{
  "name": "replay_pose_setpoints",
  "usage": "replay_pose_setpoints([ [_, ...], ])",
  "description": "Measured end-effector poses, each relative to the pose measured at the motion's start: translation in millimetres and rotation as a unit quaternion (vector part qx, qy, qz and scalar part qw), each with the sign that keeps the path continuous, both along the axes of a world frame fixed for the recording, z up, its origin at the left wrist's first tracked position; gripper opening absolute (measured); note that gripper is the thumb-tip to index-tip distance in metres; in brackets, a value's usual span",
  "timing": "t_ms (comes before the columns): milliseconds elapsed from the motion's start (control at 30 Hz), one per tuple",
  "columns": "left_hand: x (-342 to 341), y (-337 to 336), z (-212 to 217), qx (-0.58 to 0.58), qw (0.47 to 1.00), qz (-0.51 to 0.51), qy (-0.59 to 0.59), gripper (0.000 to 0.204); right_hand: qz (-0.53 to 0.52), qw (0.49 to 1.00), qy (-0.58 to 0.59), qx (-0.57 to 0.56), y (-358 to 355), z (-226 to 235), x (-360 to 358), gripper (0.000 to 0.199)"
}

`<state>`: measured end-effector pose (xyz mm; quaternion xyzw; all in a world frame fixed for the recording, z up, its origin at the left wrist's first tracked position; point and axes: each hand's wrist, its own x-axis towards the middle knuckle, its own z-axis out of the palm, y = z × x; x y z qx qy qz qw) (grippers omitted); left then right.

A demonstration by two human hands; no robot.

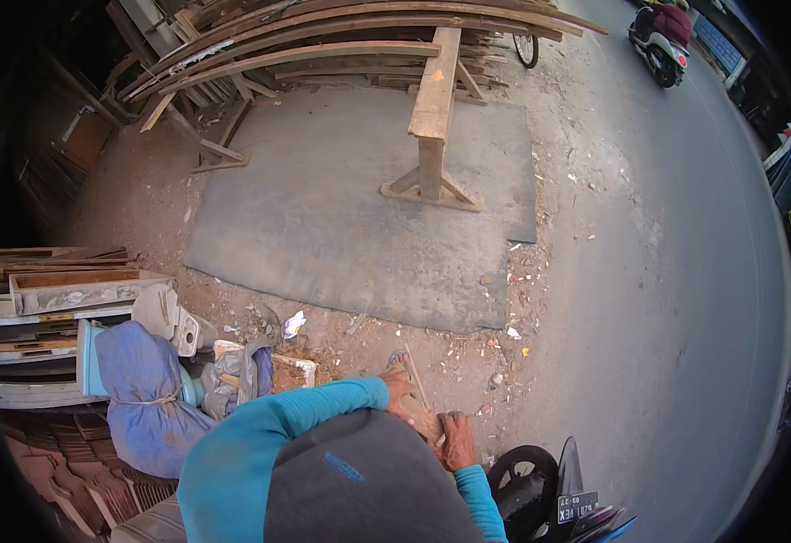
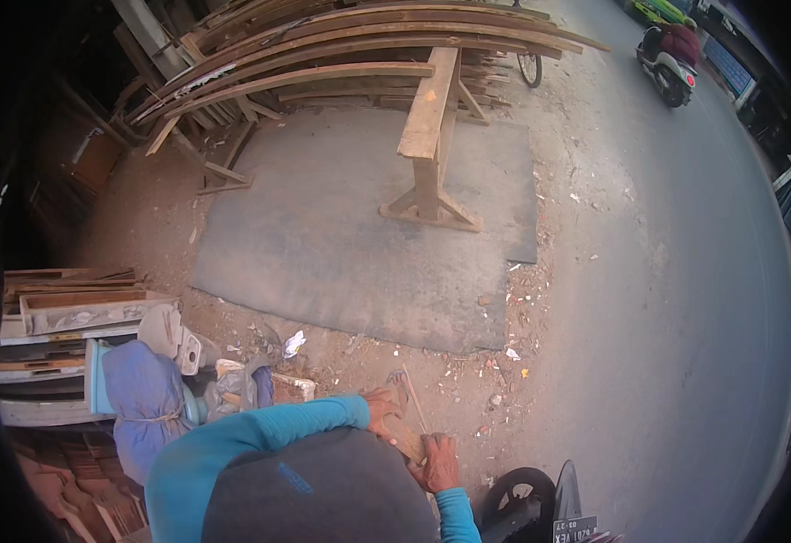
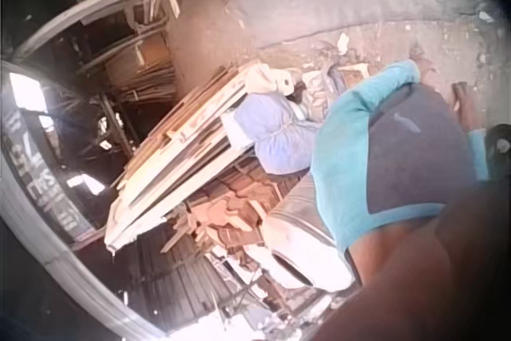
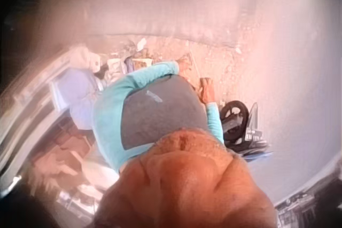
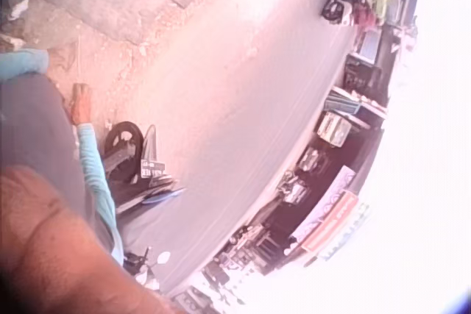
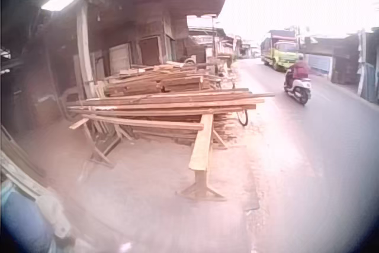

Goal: The person selects a wooden plank from a pile, carries it to a workbench, and extracts nails from it using a hammer. The person then picks up a wooden block, removes nails from it with the hammer, and places the block onto a pile of wood.

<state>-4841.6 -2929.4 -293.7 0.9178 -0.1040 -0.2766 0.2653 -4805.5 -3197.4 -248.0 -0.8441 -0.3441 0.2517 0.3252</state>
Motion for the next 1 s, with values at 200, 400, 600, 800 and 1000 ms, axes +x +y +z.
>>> replay_pose_setpoints([
  [200, 74.4, 125.1, 26.5, -0.055, 0.991, 0.059, 0.106, 0.09, 0.058, 0.998, -0.025, -0.02, 143.2, 26.3, 110.3, 0.062],
  [400, 67.8, 234.7, 31.8, 0.032, 0.891, 0.437, 0.118, 0.091, -0.015, 0.998, 0.016, 0.055, 216.0, 17.1, 219.1, 0.044],
  [600, -44.3, 344.2, -111.0, 0.109, 0.633, 0.728, 0.241, 0.097, -0.055, 0.992, 0.087, -0.067, 260.2, 24.8, 320.7, 0.03],
  [800, -46.9, 296.2, -34.0, 0.052, 0.513, 0.77, 0.376, 0.097, -0.034, 0.997, 0.058, -0.033, 316.4, 30.6, 427.5, 0.024],
  [1000, 48.3, 284.5, -13.4, -0.02, 0.502, 0.788, 0.356, 0.097, 0.041, 0.999, -0.01, 0.027, 451.2, 70.4, 547.2, 0.023],
])
